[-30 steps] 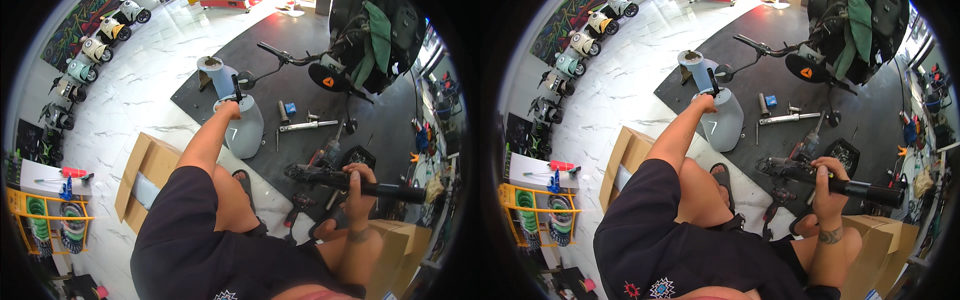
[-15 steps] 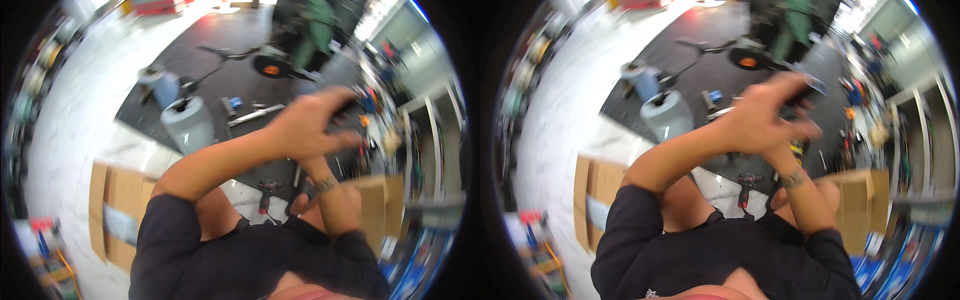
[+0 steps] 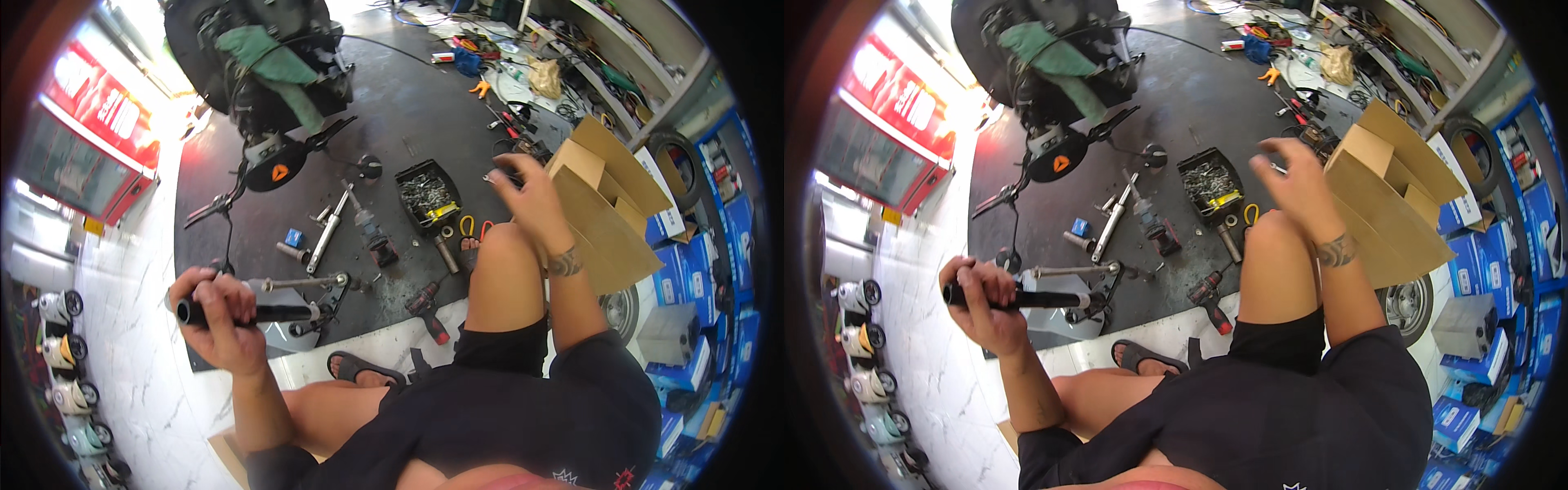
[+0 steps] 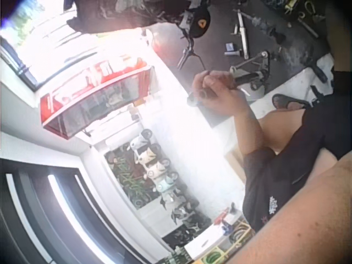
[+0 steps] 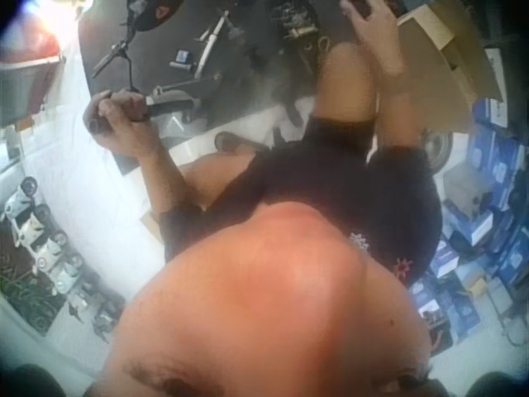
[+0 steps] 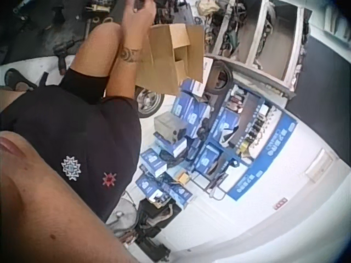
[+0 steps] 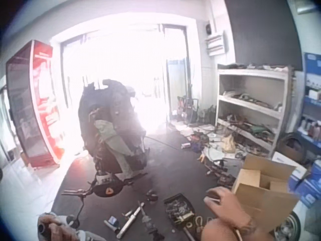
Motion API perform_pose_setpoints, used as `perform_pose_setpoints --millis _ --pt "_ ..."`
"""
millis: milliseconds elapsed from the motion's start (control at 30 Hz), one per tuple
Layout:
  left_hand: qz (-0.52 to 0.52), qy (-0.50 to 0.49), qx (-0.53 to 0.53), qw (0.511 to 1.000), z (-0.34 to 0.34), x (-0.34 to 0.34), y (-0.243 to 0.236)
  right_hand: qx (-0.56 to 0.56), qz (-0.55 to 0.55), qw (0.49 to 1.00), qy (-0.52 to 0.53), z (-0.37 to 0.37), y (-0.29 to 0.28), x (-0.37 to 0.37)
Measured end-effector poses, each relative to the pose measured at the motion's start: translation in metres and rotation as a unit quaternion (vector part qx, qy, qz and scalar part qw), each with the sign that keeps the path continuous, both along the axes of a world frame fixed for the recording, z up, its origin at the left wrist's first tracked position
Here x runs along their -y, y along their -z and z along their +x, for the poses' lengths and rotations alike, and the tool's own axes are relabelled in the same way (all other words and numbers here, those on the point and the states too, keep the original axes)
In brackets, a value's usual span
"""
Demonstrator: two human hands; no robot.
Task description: The person sits on the floor and works on a scooter's front fork assembly. They use a hammer and a metal drift to tap a component into place, then use a power drill to tighten a bolt. Finally, they place a light blue plastic part into a cardboard box.
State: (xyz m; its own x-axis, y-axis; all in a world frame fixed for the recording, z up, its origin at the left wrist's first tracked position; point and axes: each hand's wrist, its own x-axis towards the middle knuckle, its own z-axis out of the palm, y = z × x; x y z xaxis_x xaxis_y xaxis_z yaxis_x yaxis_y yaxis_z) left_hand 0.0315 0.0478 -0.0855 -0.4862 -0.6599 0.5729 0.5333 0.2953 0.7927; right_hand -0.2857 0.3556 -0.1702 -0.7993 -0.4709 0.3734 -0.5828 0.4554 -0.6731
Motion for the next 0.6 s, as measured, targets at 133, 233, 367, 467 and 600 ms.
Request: perform_pose_setpoints --millis 133,233,367,467,600 --pt "0.01 -0.031 -0.005 0.999 -0.01 0.002 0.004 -0.118 0.138 0.941 0.284 -0.07 0.051 -0.067" --pt "-0.001 -0.044 -0.007 0.999 -0.017 0.0 0.005 -0.273 0.203 0.857 0.388 -0.103 0.1 -0.114" --pt "0.001 -0.096 -0.004 0.995 -0.025 -0.002 0.003 -0.073 0.252 0.882 0.392 -0.138 0.139 -0.159" --pt "-0.023 -0.13 0.017 0.991 -0.032 -0.004 0.0 0.214 0.353 0.875 0.252 -0.145 0.155 -0.164" --pt "-0.016 -0.174 0.026 0.984 -0.043 -0.003 -0.004 0.082 0.372 0.901 0.208 -0.12 0.186 -0.151"
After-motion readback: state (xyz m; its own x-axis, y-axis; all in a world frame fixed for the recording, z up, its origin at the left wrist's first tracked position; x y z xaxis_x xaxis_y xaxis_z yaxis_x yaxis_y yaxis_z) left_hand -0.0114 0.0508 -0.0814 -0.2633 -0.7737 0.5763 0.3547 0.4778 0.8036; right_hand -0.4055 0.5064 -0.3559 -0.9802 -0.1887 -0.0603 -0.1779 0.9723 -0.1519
